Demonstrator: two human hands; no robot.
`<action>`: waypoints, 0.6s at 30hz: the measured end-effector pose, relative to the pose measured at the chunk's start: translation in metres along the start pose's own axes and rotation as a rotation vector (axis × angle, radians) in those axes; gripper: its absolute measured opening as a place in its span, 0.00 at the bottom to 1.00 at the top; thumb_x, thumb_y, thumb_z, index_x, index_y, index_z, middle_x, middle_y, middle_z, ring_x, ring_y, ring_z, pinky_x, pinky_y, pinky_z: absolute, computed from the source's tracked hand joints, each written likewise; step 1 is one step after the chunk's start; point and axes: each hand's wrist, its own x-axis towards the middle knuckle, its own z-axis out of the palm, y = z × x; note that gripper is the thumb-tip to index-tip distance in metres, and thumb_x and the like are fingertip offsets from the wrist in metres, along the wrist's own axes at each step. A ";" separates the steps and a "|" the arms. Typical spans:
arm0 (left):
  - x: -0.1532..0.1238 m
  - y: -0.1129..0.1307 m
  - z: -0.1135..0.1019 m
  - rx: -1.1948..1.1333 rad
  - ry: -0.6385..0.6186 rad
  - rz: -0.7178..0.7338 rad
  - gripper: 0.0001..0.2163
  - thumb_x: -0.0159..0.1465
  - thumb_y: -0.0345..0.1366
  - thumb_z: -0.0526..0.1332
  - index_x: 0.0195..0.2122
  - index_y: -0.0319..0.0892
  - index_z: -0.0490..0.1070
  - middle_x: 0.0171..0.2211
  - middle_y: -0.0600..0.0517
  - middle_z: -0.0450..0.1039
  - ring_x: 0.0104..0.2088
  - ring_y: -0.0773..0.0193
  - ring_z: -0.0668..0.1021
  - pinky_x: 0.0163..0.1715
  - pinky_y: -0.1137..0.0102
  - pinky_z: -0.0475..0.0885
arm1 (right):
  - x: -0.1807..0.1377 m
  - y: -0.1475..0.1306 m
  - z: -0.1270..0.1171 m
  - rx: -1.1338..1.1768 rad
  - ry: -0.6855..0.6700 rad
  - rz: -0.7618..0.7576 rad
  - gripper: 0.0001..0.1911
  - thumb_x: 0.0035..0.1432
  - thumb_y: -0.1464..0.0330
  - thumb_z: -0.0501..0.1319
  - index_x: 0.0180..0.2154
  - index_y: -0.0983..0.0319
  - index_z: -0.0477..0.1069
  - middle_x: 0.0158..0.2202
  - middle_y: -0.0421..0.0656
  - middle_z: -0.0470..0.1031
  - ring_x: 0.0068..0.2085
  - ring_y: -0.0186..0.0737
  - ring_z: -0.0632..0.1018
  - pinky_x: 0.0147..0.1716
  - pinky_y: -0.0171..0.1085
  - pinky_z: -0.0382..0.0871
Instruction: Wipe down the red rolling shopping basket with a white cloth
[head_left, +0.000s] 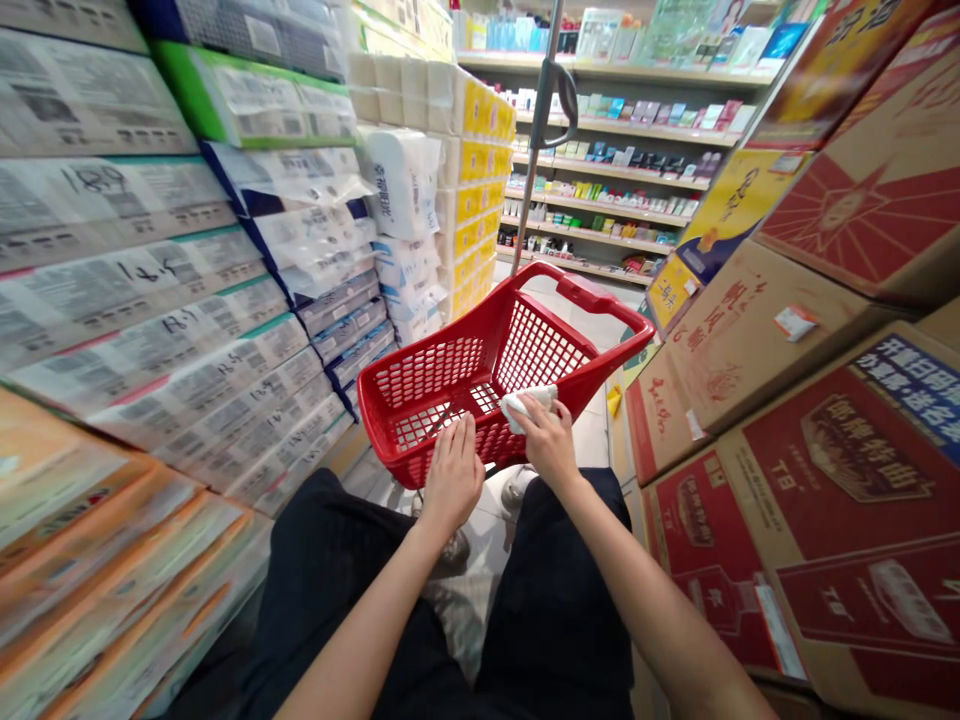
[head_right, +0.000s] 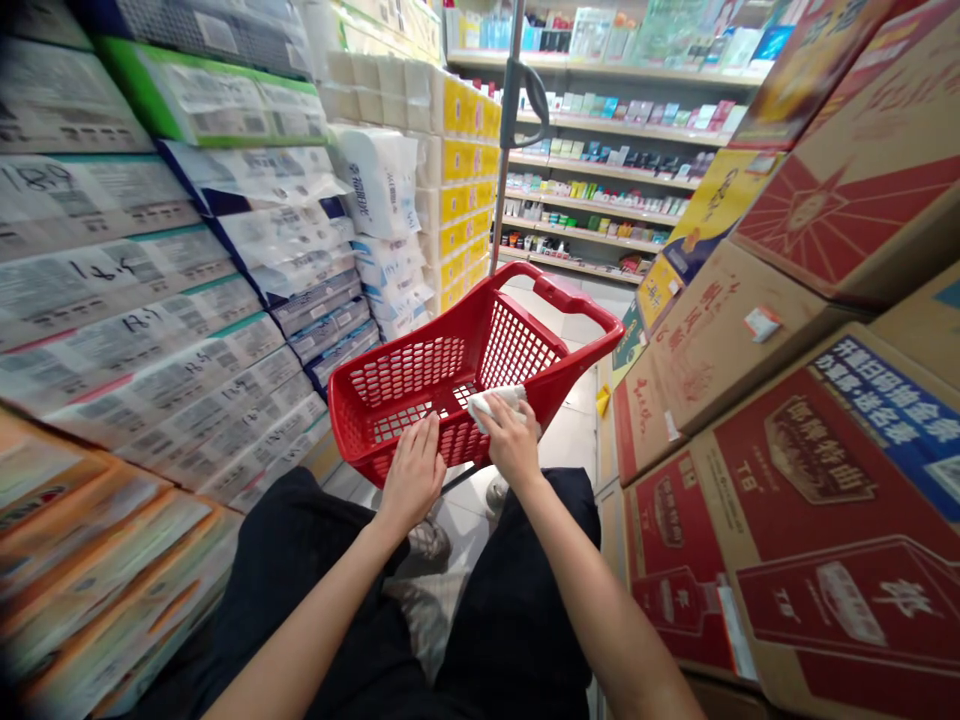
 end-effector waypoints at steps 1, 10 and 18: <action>0.001 0.000 -0.001 0.003 -0.002 0.001 0.29 0.66 0.30 0.49 0.69 0.34 0.46 0.66 0.41 0.57 0.65 0.50 0.61 0.64 0.53 0.58 | 0.002 0.013 -0.006 -0.027 -0.003 0.017 0.27 0.61 0.79 0.51 0.58 0.54 0.67 0.62 0.43 0.67 0.61 0.39 0.68 0.62 0.45 0.44; -0.017 -0.004 -0.017 -0.002 0.024 -0.010 0.27 0.67 0.30 0.49 0.68 0.37 0.51 0.65 0.43 0.59 0.65 0.51 0.62 0.65 0.53 0.58 | 0.013 0.067 -0.046 -0.156 0.055 0.076 0.27 0.57 0.79 0.53 0.55 0.54 0.71 0.59 0.44 0.70 0.59 0.42 0.70 0.64 0.48 0.40; -0.056 0.003 -0.050 0.080 -0.011 -0.033 0.27 0.66 0.30 0.49 0.67 0.38 0.53 0.65 0.44 0.61 0.64 0.51 0.65 0.64 0.52 0.57 | -0.019 -0.015 -0.044 -0.037 0.153 0.193 0.27 0.57 0.80 0.51 0.54 0.55 0.71 0.58 0.43 0.71 0.60 0.42 0.70 0.64 0.48 0.45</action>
